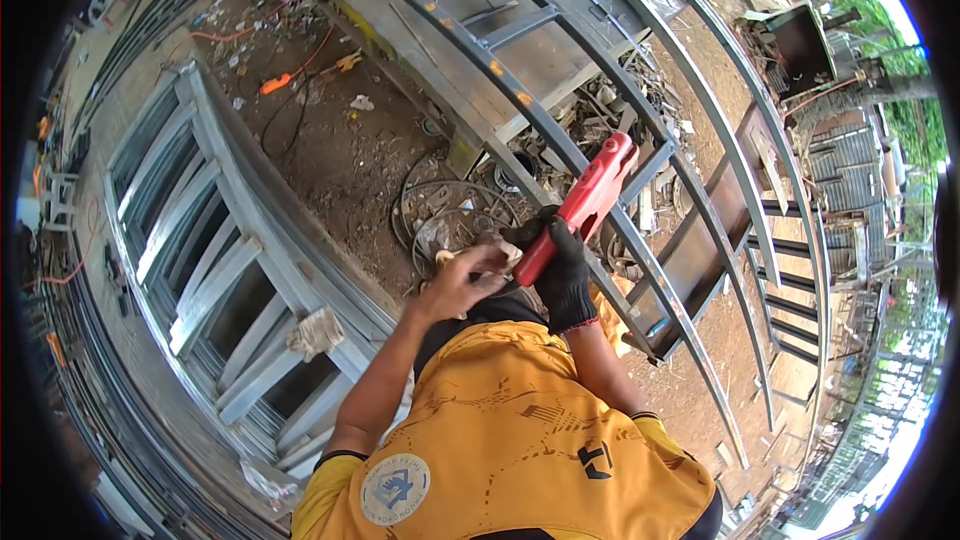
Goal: Welding and measuring metal components to assemble a large structure on a fabrication floor.
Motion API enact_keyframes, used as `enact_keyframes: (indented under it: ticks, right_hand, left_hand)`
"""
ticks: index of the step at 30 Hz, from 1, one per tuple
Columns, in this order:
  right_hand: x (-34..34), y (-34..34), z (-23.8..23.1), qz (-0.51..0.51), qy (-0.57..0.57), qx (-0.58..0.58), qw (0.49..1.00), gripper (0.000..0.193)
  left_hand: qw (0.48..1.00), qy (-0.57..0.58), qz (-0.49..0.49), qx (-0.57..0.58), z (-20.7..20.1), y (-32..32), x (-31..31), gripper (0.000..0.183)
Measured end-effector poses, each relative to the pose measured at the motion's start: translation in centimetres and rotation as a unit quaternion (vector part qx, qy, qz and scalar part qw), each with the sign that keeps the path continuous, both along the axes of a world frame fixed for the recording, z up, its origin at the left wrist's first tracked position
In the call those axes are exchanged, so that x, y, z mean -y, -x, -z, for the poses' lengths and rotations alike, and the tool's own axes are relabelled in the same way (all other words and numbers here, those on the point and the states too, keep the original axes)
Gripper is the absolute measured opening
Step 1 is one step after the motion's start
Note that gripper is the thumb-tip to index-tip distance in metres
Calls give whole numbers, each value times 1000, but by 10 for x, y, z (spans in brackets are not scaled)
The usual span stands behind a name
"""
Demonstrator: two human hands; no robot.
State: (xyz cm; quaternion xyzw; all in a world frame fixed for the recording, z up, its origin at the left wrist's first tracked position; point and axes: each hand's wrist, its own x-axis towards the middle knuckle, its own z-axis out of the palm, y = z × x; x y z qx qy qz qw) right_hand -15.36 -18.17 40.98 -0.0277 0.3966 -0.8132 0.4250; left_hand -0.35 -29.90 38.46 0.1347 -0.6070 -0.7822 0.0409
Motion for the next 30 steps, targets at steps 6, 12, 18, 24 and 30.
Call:
enact_keyframes:
  ticks: [6,12,18,24,30]
  right_hand:
    - [47,-1,-6,-39,-116,-170,978,38]
    - [114,21,7,-182,-165,-397,884,45]
    - [215,85,-37,-322,-181,-500,783,43]
    - [280,172,30,-205,-245,-466,825,42]
    - [375,250,28,-134,-378,-335,853,48]
  left_hand:
    - [994,-12,-96,-56,-3,36,6,35]
    - [976,-97,-181,70,28,42,77,22]
    - [936,-136,-320,52,1,85,183,23]
    - [909,-97,-406,1,-43,103,298,23]
    - [901,-102,-422,-1,-34,94,378,24]
